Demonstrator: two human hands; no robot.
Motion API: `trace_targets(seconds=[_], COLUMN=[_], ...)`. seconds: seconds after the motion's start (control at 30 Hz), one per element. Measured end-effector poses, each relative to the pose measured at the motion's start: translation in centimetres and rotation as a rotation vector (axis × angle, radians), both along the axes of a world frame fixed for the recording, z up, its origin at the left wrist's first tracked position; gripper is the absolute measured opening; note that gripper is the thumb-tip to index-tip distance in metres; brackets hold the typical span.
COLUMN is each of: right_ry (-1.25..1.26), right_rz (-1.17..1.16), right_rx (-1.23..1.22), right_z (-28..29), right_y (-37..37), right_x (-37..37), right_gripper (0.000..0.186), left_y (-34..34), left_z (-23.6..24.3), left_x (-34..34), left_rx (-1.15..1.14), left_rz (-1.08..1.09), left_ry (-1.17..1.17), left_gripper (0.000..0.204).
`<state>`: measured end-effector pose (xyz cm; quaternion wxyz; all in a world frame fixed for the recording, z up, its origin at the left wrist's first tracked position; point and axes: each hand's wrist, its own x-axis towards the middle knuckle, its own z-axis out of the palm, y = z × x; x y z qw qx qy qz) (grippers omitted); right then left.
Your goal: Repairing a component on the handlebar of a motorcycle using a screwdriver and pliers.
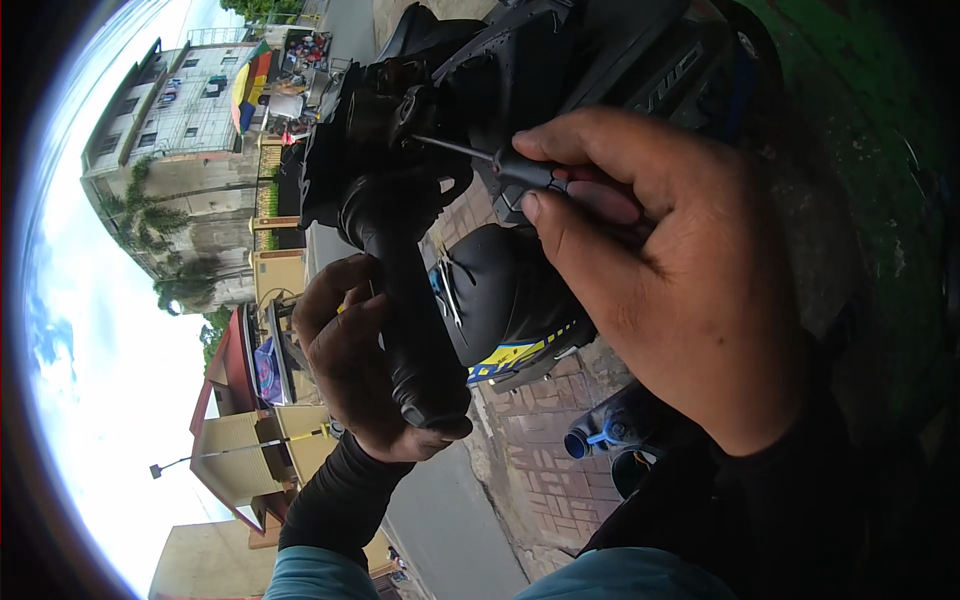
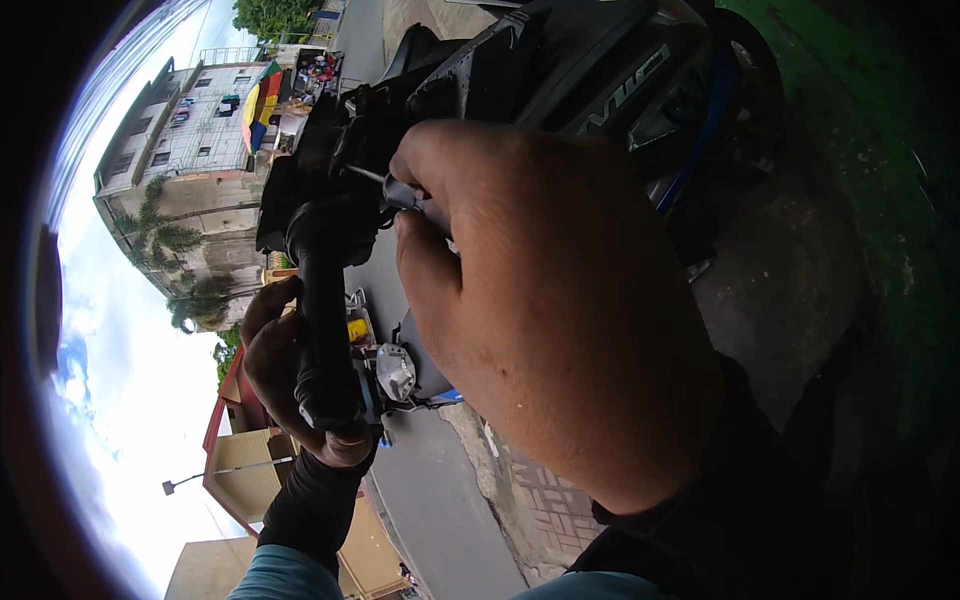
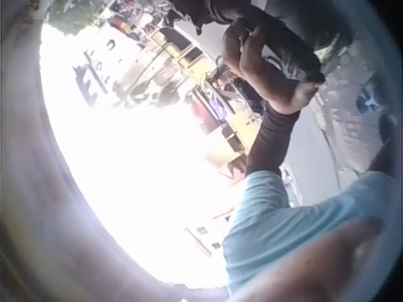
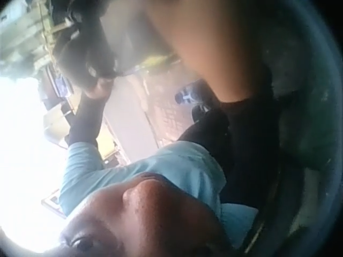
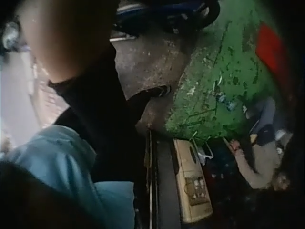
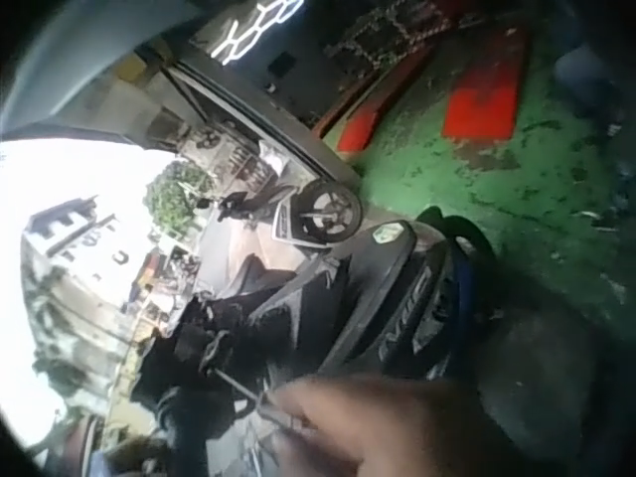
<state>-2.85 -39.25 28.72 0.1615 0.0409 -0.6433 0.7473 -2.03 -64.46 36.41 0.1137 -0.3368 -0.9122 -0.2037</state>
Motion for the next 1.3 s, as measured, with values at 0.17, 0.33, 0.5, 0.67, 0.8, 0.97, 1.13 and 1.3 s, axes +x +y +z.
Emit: trace_targets(seconds=[0.17,0.33,0.5,0.67,0.8,0.97,1.13,1.3], right_ry=[0.11,0.199,0.275,0.315,0.278,0.294,0.448,0.454], right_rz=[-0.038,-0.081,-0.127,-0.179,-0.136,-0.127,-0.203,-0.215], right_rx=[-0.031,-0.137,-0.195,0.137,0.424,0.374,0.293,0.29], right_z=[-0.1,0.1,0.5,1.6,2.3,2.8,3.0,3.4], right_y=[-0.6,-1.6,-2.6,-1.7,-1.1,-2.0,-2.2,-2.0], right_x=[-0.8,-1.3,-1.8,-1.6,-1.3,-1.1,-1.8,-2.0], right_gripper=[0.022,0.021,0.021,0.021,0.022,0.032,0.042,0.05], left_y=[0.0,-0.2,0.4,1.7,3.0,4.9,7.0,8.4], left_z=[0.0,0.1,0.9,2.2,2.3,4.3,5.6,5.9], left_x=[-0.6,-1.1,-1.0,-1.8,-2.0,-3.7,-6.8,-9.2], left_rx=[0.05,0.047,-0.04,-0.132,0.098,0.085,-0.089,-0.278], left_rz=[-0.093,-0.133,-0.124,-0.152,-0.191,-0.058,-0.202,-0.553], left_ry=[0.007,0.027,0.066,0.065,-0.038,-0.141,-0.29,-0.307], left_gripper=[0.098,0.099,0.1,0.105,0.091,0.05,0.042,0.041])
